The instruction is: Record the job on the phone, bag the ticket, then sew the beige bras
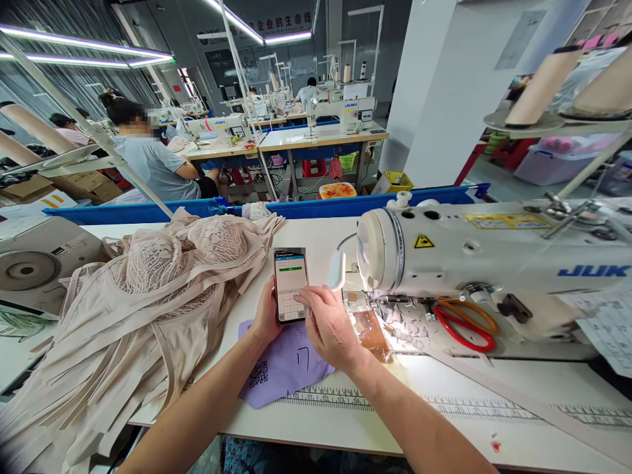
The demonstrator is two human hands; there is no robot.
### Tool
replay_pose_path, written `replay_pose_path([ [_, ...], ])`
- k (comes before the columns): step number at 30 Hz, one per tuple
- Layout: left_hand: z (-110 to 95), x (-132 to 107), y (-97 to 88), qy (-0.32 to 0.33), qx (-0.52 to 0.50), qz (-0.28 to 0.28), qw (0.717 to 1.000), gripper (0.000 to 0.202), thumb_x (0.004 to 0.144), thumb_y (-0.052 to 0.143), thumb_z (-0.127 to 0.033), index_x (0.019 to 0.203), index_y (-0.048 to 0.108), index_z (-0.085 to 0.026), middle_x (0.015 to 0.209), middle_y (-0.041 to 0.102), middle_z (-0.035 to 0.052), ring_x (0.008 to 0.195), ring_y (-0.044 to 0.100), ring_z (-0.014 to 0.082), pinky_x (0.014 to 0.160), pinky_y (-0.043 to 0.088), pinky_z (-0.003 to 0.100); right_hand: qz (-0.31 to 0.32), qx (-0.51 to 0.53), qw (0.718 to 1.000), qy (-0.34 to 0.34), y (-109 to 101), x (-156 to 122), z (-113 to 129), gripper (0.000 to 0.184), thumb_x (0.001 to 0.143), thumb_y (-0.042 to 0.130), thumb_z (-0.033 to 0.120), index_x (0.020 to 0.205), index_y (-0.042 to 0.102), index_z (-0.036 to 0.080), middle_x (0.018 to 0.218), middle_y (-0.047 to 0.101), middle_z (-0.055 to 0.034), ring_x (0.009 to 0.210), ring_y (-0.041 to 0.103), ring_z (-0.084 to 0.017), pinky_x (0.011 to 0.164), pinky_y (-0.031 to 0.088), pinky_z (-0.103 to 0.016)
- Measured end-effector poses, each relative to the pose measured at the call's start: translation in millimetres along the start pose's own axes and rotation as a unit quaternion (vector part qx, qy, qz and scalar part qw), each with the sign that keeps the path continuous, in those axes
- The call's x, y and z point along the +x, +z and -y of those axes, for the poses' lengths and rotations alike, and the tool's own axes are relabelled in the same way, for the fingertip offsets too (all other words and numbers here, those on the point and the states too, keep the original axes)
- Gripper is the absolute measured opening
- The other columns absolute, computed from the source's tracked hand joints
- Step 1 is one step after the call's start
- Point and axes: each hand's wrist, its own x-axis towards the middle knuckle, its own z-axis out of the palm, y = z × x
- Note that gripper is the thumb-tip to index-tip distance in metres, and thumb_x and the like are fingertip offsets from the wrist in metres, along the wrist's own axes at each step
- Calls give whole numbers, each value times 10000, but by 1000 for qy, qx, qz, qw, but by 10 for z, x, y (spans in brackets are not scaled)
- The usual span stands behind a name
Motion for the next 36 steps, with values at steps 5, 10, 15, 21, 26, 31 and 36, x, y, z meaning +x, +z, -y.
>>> replay_pose_path([
  [5, 6, 7, -21, 0, -3, 5, 1000, 453, 904, 493, -511, 994, 710, -124, 960, 743, 93, 990, 680, 286, 898, 518, 384, 5, -3, 1000, 1, 10, -5, 4, 379, 954, 364, 126, 1275, 542, 221, 1201, 613, -100, 1188, 525, -251, 1062, 418, -525],
  [10, 25, 27, -54, 0, -7, 12, 1000, 477, 891, 510, -540, 1015, 710, -125, 969, 742, 93, 989, 682, 288, 893, 521, 384, 10, -6, 1000, -1, 24, 11, 13, 386, 954, 361, 129, 1284, 534, 229, 1212, 615, -94, 1192, 528, -247, 1075, 408, -532],
  [15, 45, 35, -69, 1, -6, 13, 1000, 496, 885, 517, -555, 1049, 701, -125, 996, 737, 99, 993, 680, 291, 892, 519, 384, 8, 0, 1000, -4, 27, 12, -5, 373, 961, 357, 127, 1279, 527, 225, 1209, 620, -92, 1197, 526, -245, 1060, 419, -520],
  [21, 33, 24, -43, 1, -5, 2, 1000, 472, 893, 517, -534, 1038, 700, -124, 979, 739, 93, 966, 687, 282, 878, 525, 376, -11, 4, 1000, 2, -10, 9, -8, 358, 968, 355, 131, 1253, 556, 212, 1193, 612, -105, 1183, 537, -248, 1051, 430, -503],
  [26, 16, 17, -18, 3, -1, -8, 1000, 477, 896, 504, -531, 1006, 703, -112, 963, 740, 104, 953, 688, 286, 873, 526, 377, -4, 8, 1000, -4, -1, -10, 15, 351, 983, 327, 146, 1225, 571, 215, 1173, 627, -108, 1159, 558, -244, 1068, 403, -534],
  [31, 28, 25, -39, 10, -2, -3, 1000, 494, 882, 507, -549, 1001, 704, -112, 961, 739, 106, 971, 683, 284, 879, 524, 368, 9, 6, 1000, -13, 29, -26, 36, 344, 985, 321, 148, 1199, 581, 218, 1153, 636, -100, 1161, 558, -239, 1077, 392, -544],
  [36, 26, 19, -45, 3, 8, 12, 1000, 532, 871, 506, -571, 1013, 708, -100, 969, 738, 120, 995, 679, 299, 872, 526, 371, 19, 7, 999, -33, 48, -14, 50, 332, 972, 347, 118, 1189, 577, 218, 1148, 639, -87, 1144, 559, -226, 1074, 397, -524],
])
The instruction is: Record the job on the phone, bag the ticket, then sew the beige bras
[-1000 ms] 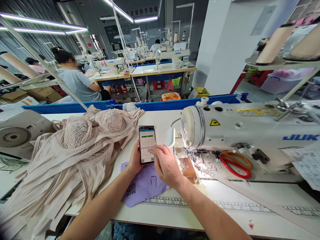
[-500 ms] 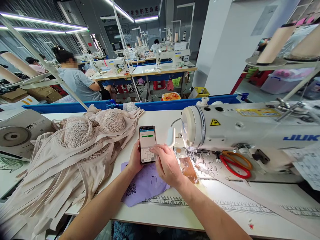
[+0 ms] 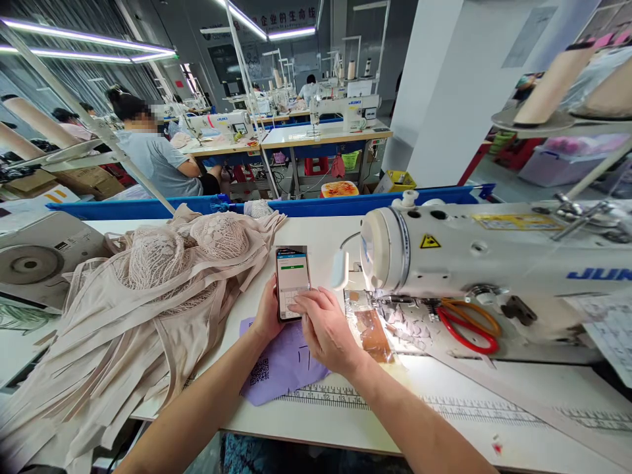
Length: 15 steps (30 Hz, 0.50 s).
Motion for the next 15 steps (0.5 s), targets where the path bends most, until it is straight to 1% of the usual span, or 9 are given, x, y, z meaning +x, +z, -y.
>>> replay_pose_path([
  [3, -9, -6, 8, -7, 1, 8, 1000, 541, 884, 480, -566, 1020, 709, -95, 974, 738, 127, 1002, 678, 303, 862, 532, 374, 8, 2, 1000, -13, 11, 7, 6, 342, 966, 359, 108, 1201, 576, 229, 1132, 648, -73, 1128, 560, -223, 1065, 408, -519],
  [6, -6, -1, 5, -3, -7, 8, 1000, 521, 879, 507, -558, 1030, 706, -101, 995, 736, 125, 990, 683, 298, 865, 531, 372, 11, 3, 1000, -15, 8, 6, 9, 353, 968, 355, 106, 1213, 576, 234, 1125, 654, -72, 1115, 566, -224, 1059, 413, -523],
  [9, 7, 11, -5, 5, -18, -7, 1000, 494, 871, 537, -550, 1030, 704, -113, 996, 737, 115, 969, 688, 289, 859, 531, 364, -1, 3, 1000, 0, -14, -2, 3, 350, 975, 335, 119, 1199, 584, 222, 1130, 650, -87, 1126, 570, -231, 1067, 400, -538],
  [12, 11, 17, -7, 4, -20, -17, 1000, 489, 878, 529, -552, 1025, 704, -120, 983, 739, 105, 958, 690, 284, 850, 533, 365, -21, 1, 1000, 20, -40, -6, -16, 346, 973, 335, 127, 1197, 583, 220, 1139, 644, -91, 1146, 568, -234, 1078, 389, -536],
  [15, 2, 9, 4, -2, -16, -19, 1000, 494, 881, 523, -563, 1029, 704, -127, 996, 737, 99, 977, 685, 287, 871, 528, 379, -36, -7, 999, 37, -61, 12, -42, 366, 966, 345, 131, 1251, 558, 217, 1190, 619, -104, 1181, 550, -246, 1053, 423, -508],
])
